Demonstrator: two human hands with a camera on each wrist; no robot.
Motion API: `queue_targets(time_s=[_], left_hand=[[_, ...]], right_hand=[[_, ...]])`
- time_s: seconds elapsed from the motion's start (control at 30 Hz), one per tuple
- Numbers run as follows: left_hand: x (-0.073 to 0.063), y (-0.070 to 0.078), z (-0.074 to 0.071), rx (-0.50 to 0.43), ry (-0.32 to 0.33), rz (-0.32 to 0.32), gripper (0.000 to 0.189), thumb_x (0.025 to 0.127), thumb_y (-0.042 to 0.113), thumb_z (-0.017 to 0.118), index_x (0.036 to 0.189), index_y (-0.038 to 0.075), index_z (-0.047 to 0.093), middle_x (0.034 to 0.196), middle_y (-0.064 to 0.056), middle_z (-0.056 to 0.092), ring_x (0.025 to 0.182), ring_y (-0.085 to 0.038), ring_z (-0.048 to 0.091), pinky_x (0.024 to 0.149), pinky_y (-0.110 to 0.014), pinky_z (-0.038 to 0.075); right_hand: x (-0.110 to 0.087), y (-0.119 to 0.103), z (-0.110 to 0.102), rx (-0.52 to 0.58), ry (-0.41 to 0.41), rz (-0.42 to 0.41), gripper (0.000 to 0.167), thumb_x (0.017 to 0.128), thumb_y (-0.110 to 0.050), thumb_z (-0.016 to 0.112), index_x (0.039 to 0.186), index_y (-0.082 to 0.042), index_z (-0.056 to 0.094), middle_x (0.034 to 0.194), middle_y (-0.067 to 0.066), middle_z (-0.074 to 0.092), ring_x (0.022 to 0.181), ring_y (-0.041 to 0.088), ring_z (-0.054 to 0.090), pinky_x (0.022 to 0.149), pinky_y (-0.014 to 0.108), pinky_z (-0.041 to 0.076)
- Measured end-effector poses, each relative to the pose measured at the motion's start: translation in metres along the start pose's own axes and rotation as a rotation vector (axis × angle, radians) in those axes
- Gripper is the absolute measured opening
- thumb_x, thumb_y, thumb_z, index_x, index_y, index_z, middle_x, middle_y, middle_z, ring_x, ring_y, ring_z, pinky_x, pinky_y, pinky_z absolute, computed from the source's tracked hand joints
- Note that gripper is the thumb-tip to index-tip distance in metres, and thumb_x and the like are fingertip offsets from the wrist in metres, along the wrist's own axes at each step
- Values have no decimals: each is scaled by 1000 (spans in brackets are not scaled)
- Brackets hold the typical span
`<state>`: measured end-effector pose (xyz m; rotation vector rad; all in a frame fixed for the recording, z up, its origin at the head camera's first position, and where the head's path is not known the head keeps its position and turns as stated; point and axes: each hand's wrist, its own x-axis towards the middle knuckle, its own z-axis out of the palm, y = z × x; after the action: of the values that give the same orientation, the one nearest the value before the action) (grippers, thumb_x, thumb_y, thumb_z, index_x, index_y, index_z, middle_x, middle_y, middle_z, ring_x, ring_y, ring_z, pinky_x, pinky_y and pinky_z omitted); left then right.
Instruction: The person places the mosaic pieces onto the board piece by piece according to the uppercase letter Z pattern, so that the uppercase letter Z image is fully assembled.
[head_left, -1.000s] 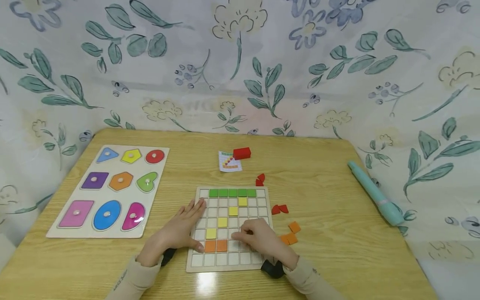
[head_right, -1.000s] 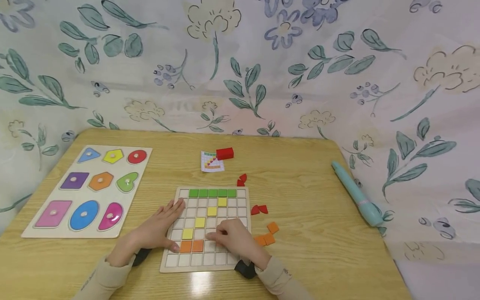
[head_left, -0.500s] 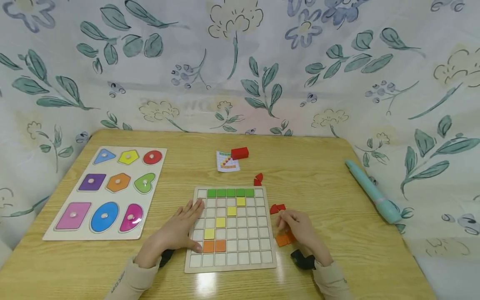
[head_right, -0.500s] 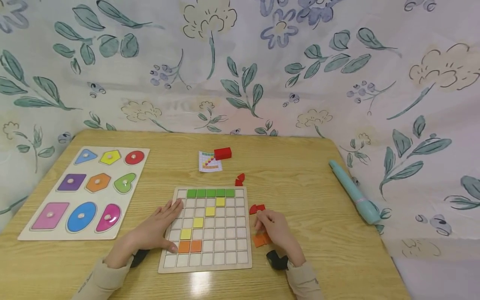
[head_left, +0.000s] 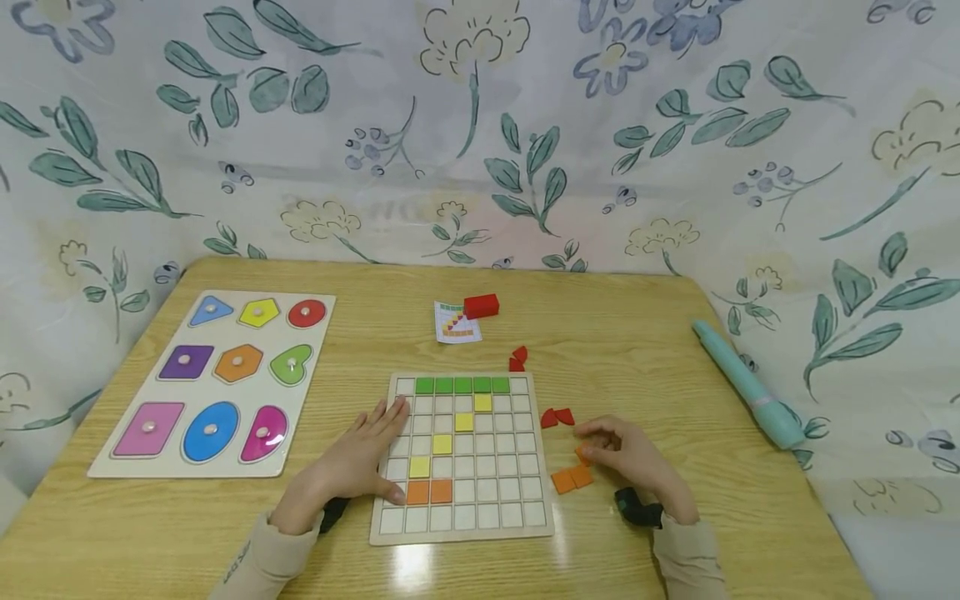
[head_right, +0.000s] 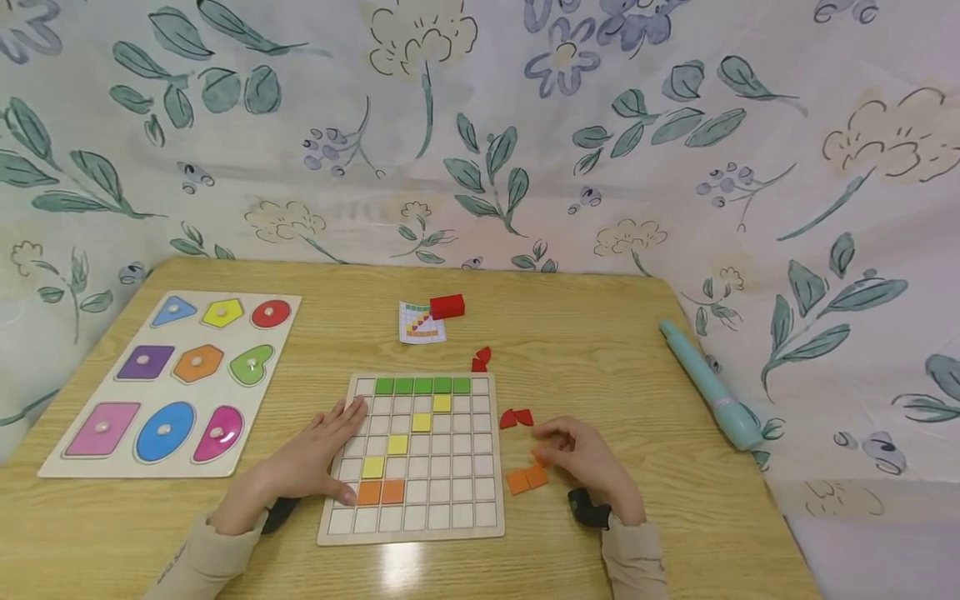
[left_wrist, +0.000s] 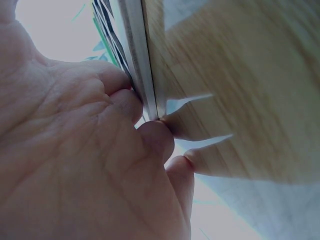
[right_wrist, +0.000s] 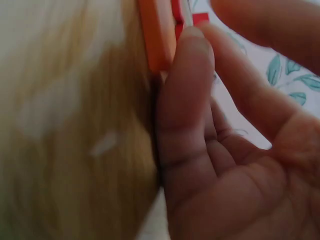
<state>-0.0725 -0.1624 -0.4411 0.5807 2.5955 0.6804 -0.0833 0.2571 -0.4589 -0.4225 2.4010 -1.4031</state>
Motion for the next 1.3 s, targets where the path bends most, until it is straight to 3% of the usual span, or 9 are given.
queue_targets(time_s=[0.2,0.4,0.67,0.8,1.0,1.17,1.3], left_hand=[[0,0,0,1,-2,6,124,62,44,85,153,-3,15,162,-21,11,149,-45,5,118,-64,9],[1,1,0,4,-6,7,123,63,44,85,153,-3,15,162,-21,10,149,-44,5,118,-64,9],[1,0,-1,2,-7,1,123,63,44,84,153,-3,15,162,-21,10,149,-44,5,119,-63,8],[0,0,-1,-1,-8,4,123,63,44,85,153,-3,15,162,-21,11,149,-45,5,118,-64,9],[-1,0,0,3,-9,-5,124,62,45,85,153,-2,15,162,-21,11,149,-44,5,119,-64,8],[-2,0,0,2,-4,-2,124,62,44,85,153,-3,15,162,-21,11,149,-44,5,118,-63,9],[-2,0,-1,15,-1,3,123,63,44,85,153,-3,15,162,-21,11,149,-44,6,119,-63,10]], right_hand=[[-1,-3,-1,-120,-22,-72,25,86,-3,70,110,2,68,99,14,54,72,2,46,61,18,44],[5,-8,8,-225,50,-39,19,83,-5,73,102,-2,67,94,9,53,71,3,43,61,18,42],[12,-14,18,-206,229,94,12,86,-7,71,96,-6,64,88,5,65,73,6,53,65,18,46],[16,-24,30,-93,283,125,12,89,-7,67,100,-3,66,93,9,69,77,7,60,67,17,51],[25,-51,69,87,158,59,15,91,-10,65,103,-1,67,95,15,69,75,11,63,64,20,54],[28,-69,109,40,42,-14,10,91,-12,66,99,-7,69,93,8,71,71,4,60,63,16,52],[27,-78,129,-15,-3,-33,8,90,-10,67,98,-11,70,90,2,71,68,-1,55,62,15,49]])
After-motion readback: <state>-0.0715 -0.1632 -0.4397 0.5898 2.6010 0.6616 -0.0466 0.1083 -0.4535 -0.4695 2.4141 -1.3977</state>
